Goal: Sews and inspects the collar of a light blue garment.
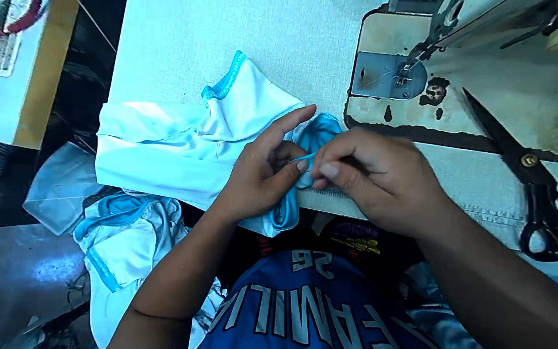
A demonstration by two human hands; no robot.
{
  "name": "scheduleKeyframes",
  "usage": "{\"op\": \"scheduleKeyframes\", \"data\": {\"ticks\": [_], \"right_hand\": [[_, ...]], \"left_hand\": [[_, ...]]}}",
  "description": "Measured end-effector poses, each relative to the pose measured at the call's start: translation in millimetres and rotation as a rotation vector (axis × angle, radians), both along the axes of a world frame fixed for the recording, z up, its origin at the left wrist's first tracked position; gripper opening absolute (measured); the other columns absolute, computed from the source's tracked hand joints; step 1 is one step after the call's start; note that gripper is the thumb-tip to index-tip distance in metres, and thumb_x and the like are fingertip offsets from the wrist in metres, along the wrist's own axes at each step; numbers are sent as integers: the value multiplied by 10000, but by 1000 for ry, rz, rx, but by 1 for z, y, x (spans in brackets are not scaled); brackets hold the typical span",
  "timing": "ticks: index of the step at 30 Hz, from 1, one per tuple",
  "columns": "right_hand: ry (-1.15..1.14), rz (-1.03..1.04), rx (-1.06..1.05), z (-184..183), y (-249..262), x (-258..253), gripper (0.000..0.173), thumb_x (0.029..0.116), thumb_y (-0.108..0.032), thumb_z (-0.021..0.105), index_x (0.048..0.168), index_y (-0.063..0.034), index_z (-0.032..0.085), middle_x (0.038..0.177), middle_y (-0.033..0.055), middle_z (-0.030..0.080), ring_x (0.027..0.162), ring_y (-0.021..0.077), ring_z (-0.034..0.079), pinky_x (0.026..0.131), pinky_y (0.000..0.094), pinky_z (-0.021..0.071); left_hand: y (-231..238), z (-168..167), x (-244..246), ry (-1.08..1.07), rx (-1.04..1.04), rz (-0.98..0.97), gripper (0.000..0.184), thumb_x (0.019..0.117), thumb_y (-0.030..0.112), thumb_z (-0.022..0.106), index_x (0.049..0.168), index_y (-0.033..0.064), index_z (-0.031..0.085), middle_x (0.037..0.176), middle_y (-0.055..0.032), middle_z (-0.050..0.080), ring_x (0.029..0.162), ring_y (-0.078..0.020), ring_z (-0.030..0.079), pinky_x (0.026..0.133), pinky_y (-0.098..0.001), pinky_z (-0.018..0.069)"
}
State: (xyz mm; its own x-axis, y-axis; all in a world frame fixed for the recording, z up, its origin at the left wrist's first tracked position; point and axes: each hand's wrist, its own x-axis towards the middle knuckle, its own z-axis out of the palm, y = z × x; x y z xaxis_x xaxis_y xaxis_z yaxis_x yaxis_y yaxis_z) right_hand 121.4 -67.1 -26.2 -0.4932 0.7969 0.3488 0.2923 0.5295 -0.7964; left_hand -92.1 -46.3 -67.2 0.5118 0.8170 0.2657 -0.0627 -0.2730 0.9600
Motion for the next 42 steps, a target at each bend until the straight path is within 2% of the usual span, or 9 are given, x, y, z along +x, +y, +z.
{"op": "scheduleKeyframes", "data": {"ticks": [5,10,18,21,24,27,30,35,42], "right_hand": [[-248,-325,-30,-4,-12,2,296,985,-381,646,941,-89,661,669,-61,550,547,-23,490,491,132,409],[-235,-301,-99,-21,-23,1,168,1010,-173,584,993,-80,722,806,-24,689,695,-8,665,645,148,580],[216,-84,-114,-20,-14,2,135,1004,-108,613,944,-23,699,1188,61,623,872,29,647,708,161,586],[265,97,-151,-19,-5,-7,151,1023,-55,542,963,3,668,1058,63,692,742,45,672,626,195,613],[-37,65,-9,-13,6,4,191,1032,-99,493,970,-37,662,926,21,682,748,52,661,656,192,593],[-523,-150,162,-10,19,54,249,1031,-96,465,997,66,650,925,225,674,811,347,685,694,499,556],[-636,-366,128,1,10,82,269,1012,-159,462,946,36,636,792,185,607,672,301,580,585,477,448],[-264,-410,-14,-19,-10,33,388,994,-371,638,1127,-14,707,993,100,691,778,102,658,653,247,569],[340,-141,-321,-31,-2,9,79,1005,-82,579,995,-52,651,915,-11,630,726,26,614,619,169,552]], "left_hand": [[-2,1,1,-26,-24,37,642,951,-41,613,1517,-95,314,903,-63,733,722,-73,685,692,-219,600],[-2,-1,2,-16,11,70,628,951,-32,612,1510,-92,333,905,-57,727,724,-72,680,679,-213,592],[-1,-1,2,-60,-13,49,647,949,-33,620,1515,-82,311,907,-53,717,732,-70,674,692,-211,590],[-2,-1,0,-98,-43,15,681,947,-25,628,1530,-67,279,906,-43,720,748,-73,686,721,-219,600],[-1,-2,-2,-103,-43,-1,633,954,-36,615,1511,-62,316,908,-41,717,743,-74,678,705,-217,594],[-2,-5,-9,-158,-46,3,534,963,-24,600,1449,-36,381,910,-3,710,741,-37,658,693,-194,572],[3,-6,-12,-213,-70,-23,542,965,-25,597,1457,-8,370,903,2,707,736,-43,657,692,-197,570],[3,-4,-6,-114,3,-113,585,971,10,614,1497,-40,364,979,-25,736,820,-60,689,761,-223,597],[12,13,2,96,-91,-168,628,1024,24,487,1591,7,217,1023,-92,760,852,-171,756,776,-328,653]]}}
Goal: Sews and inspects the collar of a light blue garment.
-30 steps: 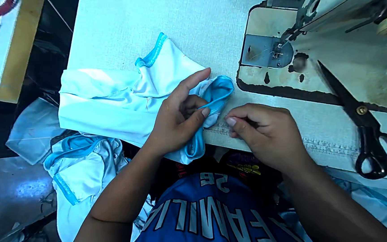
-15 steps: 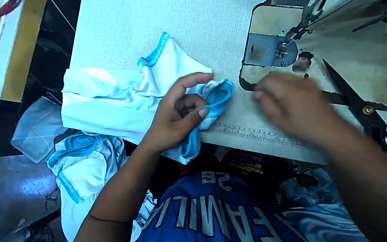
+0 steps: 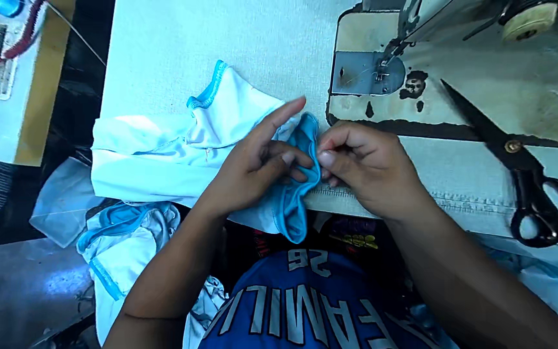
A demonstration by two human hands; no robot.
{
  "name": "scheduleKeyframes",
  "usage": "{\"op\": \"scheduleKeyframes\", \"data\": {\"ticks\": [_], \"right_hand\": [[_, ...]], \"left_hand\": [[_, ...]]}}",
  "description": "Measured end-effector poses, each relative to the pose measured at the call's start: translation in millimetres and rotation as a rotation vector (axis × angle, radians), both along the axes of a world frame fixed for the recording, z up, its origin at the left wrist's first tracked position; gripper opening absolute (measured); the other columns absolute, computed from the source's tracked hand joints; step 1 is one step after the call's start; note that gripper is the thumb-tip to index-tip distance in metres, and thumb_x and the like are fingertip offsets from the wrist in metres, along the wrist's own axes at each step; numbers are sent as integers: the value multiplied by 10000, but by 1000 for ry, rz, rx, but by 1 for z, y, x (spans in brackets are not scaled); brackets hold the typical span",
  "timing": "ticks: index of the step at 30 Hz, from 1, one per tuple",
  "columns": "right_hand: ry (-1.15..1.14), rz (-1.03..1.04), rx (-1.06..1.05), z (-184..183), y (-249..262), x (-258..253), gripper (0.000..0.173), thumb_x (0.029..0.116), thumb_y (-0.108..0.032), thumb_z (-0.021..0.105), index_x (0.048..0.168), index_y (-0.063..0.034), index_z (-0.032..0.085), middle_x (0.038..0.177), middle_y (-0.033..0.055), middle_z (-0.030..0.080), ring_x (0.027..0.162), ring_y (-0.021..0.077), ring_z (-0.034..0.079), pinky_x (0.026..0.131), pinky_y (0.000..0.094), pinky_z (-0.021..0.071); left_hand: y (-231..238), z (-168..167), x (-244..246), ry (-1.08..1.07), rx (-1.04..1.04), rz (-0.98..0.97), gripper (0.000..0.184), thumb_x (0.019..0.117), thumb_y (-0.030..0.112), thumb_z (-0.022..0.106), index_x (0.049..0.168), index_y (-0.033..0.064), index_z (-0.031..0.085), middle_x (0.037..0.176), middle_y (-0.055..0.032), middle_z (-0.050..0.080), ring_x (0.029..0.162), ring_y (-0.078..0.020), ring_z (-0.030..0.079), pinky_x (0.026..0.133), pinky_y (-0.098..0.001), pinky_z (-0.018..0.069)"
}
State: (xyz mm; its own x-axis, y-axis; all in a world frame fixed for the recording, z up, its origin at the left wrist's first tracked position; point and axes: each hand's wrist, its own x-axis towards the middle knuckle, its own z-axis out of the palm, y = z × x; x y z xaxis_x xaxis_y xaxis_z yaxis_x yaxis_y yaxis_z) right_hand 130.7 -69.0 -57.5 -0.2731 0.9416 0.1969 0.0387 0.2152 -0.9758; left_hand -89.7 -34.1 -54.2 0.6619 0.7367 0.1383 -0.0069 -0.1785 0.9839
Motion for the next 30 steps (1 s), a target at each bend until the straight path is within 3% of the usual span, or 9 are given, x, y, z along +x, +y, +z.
{"op": "scheduleKeyframes", "data": {"ticks": [3,6,10,14,17,19,22,27,30], "right_hand": [[311,54,-49,0,-14,9,88,1047,-162,550,1044,-115,625,948,-17,627,776,69,630,642,210,563],[411,23,10,-1,-25,17,98,1038,-237,591,1042,-175,667,1113,-36,632,990,97,644,805,258,585],[474,8,47,-6,-26,22,137,1043,-254,577,1056,-147,662,1318,46,630,1249,216,604,1026,397,538],[459,103,78,6,-5,18,138,1063,-195,510,1051,-125,629,1075,62,740,1089,216,703,989,403,567],[199,113,92,16,3,19,99,1058,-157,497,1014,-119,577,898,-28,690,840,91,683,771,280,597],[-135,155,-95,17,-33,25,142,1039,-214,512,980,-116,596,767,-52,626,644,44,613,561,233,552],[-346,263,-225,4,-111,39,237,1055,-295,505,988,-114,642,739,-27,608,616,12,578,556,185,514],[-460,-191,-101,17,-122,75,217,1059,-367,536,1034,-189,657,809,-103,646,655,-60,572,568,132,493],[-570,-408,40,25,-99,68,247,1016,-341,587,1102,-120,654,775,-91,582,622,-62,511,560,129,457]], "left_hand": [[7,15,14,319,92,78,627,982,12,579,1573,94,386,896,-49,754,678,-102,725,620,-271,639],[7,10,25,443,345,200,294,962,92,636,1249,69,695,902,-19,749,693,-32,668,661,-231,577],[1,-8,31,351,533,263,235,995,115,578,1155,20,723,885,-55,743,697,-56,660,645,-248,556],[-4,-17,32,394,720,280,293,1015,131,468,1115,-14,701,880,-125,743,749,-206,706,633,-402,548],[-3,-17,31,400,719,266,266,1037,132,454,1078,5,685,792,-93,693,693,-190,668,603,-390,521],[-5,-17,30,409,671,266,243,1000,101,501,1083,17,714,819,-98,726,721,-211,702,637,-442,559],[5,-13,21,371,578,354,248,1030,81,478,1099,-17,695,864,-101,727,755,-151,692,700,-372,577],[10,-16,34,254,584,276,252,1023,127,507,1054,-6,719,765,-52,696,630,-69,617,589,-266,524],[10,-16,42,182,564,243,264,1010,114,506,1066,-31,720,737,-57,682,587,-54,590,552,-243,508]]}}
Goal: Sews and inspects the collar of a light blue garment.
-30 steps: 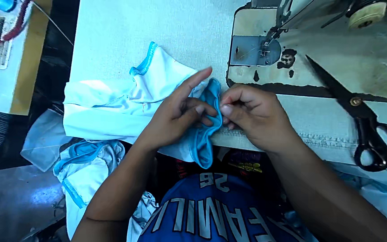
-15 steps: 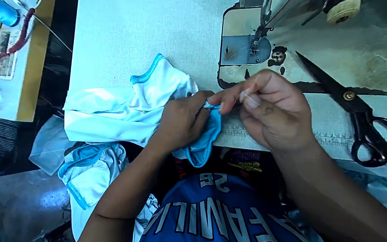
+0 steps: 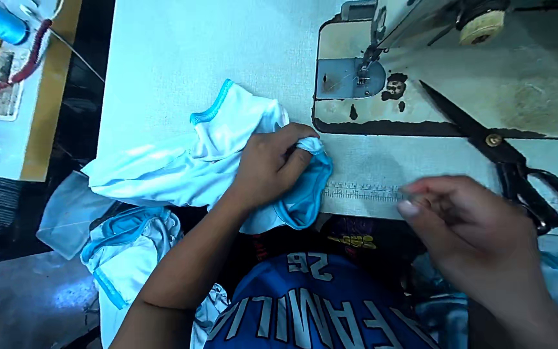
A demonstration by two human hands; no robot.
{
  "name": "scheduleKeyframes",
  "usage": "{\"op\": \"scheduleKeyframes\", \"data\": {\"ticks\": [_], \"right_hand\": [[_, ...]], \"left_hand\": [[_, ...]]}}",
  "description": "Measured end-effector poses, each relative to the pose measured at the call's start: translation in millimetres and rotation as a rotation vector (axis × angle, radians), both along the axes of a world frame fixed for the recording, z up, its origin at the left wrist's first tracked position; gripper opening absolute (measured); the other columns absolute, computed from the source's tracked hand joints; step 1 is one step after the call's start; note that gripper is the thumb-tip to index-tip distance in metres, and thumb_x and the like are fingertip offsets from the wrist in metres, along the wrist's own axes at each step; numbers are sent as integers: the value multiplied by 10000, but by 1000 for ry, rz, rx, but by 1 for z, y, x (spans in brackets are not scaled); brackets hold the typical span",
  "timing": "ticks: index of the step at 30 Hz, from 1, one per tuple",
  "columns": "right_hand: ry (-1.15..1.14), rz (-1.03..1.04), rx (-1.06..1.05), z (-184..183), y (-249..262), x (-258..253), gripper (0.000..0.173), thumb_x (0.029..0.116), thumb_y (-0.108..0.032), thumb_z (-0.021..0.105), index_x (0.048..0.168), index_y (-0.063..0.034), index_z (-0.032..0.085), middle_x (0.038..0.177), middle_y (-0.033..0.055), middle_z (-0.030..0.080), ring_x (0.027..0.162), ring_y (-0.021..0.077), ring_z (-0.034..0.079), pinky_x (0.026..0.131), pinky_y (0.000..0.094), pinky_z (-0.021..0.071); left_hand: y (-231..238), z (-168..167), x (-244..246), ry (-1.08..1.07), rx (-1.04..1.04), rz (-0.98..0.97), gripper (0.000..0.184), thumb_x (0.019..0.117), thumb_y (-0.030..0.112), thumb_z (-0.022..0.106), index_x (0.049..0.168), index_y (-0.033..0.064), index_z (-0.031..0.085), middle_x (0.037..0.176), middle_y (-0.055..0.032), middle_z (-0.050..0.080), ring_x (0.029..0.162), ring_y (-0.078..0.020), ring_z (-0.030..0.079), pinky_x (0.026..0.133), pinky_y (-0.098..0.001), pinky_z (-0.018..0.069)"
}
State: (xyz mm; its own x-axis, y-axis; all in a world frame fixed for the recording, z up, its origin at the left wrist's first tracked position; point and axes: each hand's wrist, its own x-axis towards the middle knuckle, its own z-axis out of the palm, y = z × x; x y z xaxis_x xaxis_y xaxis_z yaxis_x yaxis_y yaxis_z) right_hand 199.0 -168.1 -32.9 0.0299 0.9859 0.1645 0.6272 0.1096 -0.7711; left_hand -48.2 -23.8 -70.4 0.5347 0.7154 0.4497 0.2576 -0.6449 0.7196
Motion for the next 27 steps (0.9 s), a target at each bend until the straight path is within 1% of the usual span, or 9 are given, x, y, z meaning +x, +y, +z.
{"op": "scheduleKeyframes", "data": {"ticks": [4,7,11,14,16,19,22,24,27], "right_hand": [[-130,145,167,-4,51,-35,356,982,-317,648,1173,-18,687,851,50,616,666,78,529,567,214,445],[-8,294,83,-4,73,-38,153,994,-192,608,987,-90,722,852,-21,614,707,4,552,610,138,462],[414,390,-75,-1,75,-21,94,1006,-172,585,961,-143,662,818,-80,627,631,-9,571,537,135,491],[688,442,-96,-1,80,-29,123,1060,-202,483,1026,-159,594,1116,-28,620,851,53,630,679,201,558],[910,489,-64,-2,91,-40,130,1072,-203,459,1038,-161,577,1260,19,653,850,70,669,665,218,564],[1077,518,-64,-2,109,-53,148,1087,-164,403,1039,-159,543,1042,12,714,682,62,655,579,208,556],[645,467,-288,-7,84,-46,94,1059,-174,455,1009,-130,522,724,-52,586,531,53,558,478,228,520],[241,543,-505,2,23,-36,168,1046,-196,501,1046,-63,605,708,54,597,554,154,591,503,345,527],[57,439,-316,19,-23,-22,205,1043,-246,518,1002,-89,643,767,28,650,632,97,619,551,286,534]], "left_hand": [[-1,-2,-2,-22,38,-11,245,985,98,530,1051,-37,723,769,-71,694,623,-41,584,588,-221,489],[-1,-2,-4,-63,25,-7,229,991,77,540,1051,-50,720,796,-80,703,645,-34,594,611,-209,500],[1,-2,-5,-143,-38,-27,232,985,68,565,1118,-60,706,837,-75,713,653,-18,592,612,-197,509],[1,-1,-4,-185,-74,-80,282,988,78,588,1199,-92,668,972,-109,735,734,-23,638,675,-202,553],[2,-1,-5,-228,-97,-112,283,1021,104,577,1200,-100,655,1016,-108,731,780,-28,656,706,-210,573],[2,0,-10,-251,-152,-110,296,1075,156,503,1158,-70,676,828,-37,690,645,-18,599,586,-202,534],[1,-1,-11,-229,-131,-41,288,1075,142,496,1040,-57,700,763,-46,672,613,-42,589,580,-233,531],[3,-2,-14,-289,-144,58,271,1080,136,489,1030,-45,684,807,-20,668,645,-18,577,603,-214,521],[8,-3,-8,-344,-144,86,256,1078,143,493,1023,-44,659,787,-8,645,657,-19,576,615,-213,519]]}}
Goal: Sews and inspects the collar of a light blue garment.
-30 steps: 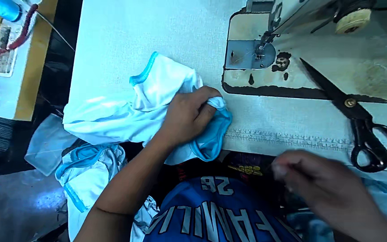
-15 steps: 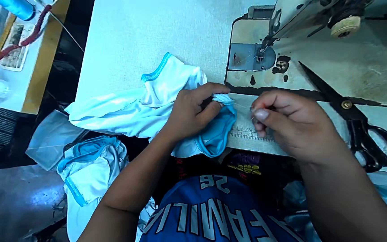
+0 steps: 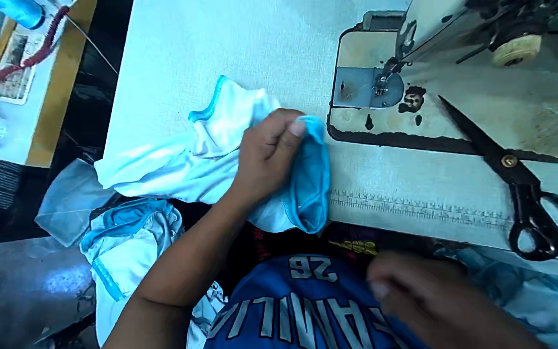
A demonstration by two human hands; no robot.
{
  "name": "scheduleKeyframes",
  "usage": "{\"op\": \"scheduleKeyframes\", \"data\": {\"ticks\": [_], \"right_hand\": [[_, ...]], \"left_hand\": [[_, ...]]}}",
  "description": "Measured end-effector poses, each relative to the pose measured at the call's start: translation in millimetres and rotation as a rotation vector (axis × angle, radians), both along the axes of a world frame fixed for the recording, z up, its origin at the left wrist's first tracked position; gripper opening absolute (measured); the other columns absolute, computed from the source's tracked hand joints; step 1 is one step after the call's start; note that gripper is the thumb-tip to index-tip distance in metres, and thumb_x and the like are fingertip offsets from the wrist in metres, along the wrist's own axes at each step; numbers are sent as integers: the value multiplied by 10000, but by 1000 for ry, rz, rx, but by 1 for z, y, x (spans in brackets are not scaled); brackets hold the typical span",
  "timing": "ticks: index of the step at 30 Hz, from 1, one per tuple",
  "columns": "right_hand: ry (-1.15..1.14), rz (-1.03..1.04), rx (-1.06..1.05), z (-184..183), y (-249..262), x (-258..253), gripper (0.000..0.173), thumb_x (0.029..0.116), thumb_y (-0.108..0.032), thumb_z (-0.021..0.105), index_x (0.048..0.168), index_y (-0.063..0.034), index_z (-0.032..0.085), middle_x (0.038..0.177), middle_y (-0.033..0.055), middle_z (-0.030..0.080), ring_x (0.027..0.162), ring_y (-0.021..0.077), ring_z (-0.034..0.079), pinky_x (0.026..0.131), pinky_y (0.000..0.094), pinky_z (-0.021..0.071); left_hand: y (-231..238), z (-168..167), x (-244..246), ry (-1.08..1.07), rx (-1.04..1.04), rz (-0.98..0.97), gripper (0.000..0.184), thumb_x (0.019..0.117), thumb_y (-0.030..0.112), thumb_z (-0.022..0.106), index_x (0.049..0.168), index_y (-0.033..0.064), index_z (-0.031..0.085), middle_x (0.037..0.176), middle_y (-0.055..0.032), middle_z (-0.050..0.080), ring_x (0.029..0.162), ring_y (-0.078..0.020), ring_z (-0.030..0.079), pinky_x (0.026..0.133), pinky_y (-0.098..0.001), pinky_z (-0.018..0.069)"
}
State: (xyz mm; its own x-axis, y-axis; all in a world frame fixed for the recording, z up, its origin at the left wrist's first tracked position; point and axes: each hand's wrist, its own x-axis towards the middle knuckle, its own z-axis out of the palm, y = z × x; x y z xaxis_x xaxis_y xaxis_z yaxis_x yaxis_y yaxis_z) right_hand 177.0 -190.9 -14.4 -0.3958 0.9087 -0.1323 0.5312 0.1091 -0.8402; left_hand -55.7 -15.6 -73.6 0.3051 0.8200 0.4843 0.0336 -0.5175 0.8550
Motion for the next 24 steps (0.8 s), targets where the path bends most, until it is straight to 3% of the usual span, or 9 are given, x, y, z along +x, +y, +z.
{"op": "scheduleKeyframes", "data": {"ticks": [2,4,6,8,12,14,16,19,24], "right_hand": [[42,-306,165,-7,15,-5,259,1029,-393,586,1092,-146,634,929,-37,683,769,13,658,629,214,579],[118,-459,269,-21,47,-21,475,951,-368,707,1302,-87,552,1155,26,645,984,53,673,776,249,612],[221,-556,371,-40,73,-39,430,928,-175,721,1294,-13,561,1103,54,694,959,52,691,809,241,604],[399,-551,361,-49,84,-43,297,952,-58,675,1231,-4,588,1007,16,723,879,30,711,776,209,619],[532,-469,369,-51,85,-31,146,1023,-83,595,1150,-27,642,932,-60,718,814,-3,693,735,178,606],[543,-450,388,-52,87,-25,163,1059,-119,534,1083,-54,682,906,-83,709,807,-20,681,725,168,597],[547,-402,328,-49,89,-17,253,1079,-165,483,1059,-38,701,1011,-32,670,908,20,649,790,200,572],[614,-342,214,-49,88,-6,218,1066,-179,526,1070,-52,704,951,-27,685,826,37,665,713,213,592],[684,-287,162,-55,88,3,140,1041,-165,580,1055,-75,687,873,-36,675,746,36,655,654,209,585]], "left_hand": [[-5,6,16,29,-14,-134,229,1054,122,529,1026,-70,650,755,-35,640,640,-40,588,600,-227,530],[-5,24,33,102,-27,-311,188,991,88,624,1088,-73,634,767,-42,660,633,-35,594,590,-212,528],[2,51,42,306,-10,-393,211,926,68,693,1110,-19,635,809,-34,687,651,-37,626,607,-212,554],[19,76,40,522,44,-304,127,921,94,691,1034,37,686,769,-5,677,613,-24,591,583,-215,514],[63,97,24,803,127,-143,155,965,277,649,936,155,740,730,57,613,617,-24,502,599,-285,431],[75,84,22,627,204,-201,189,973,260,643,1017,141,784,923,7,662,860,-40,596,792,-258,503],[85,61,29,280,190,-416,215,990,97,596,1146,7,714,1081,-61,661,1002,-82,627,883,-242,541],[91,39,34,28,14,-646,271,967,-4,506,1193,-16,655,992,24,691,867,-20,637,774,-212,553],[102,35,18,171,-52,-713,96,969,121,659,1001,43,705,904,48,686,831,-17,663,738,-203,580]]}}
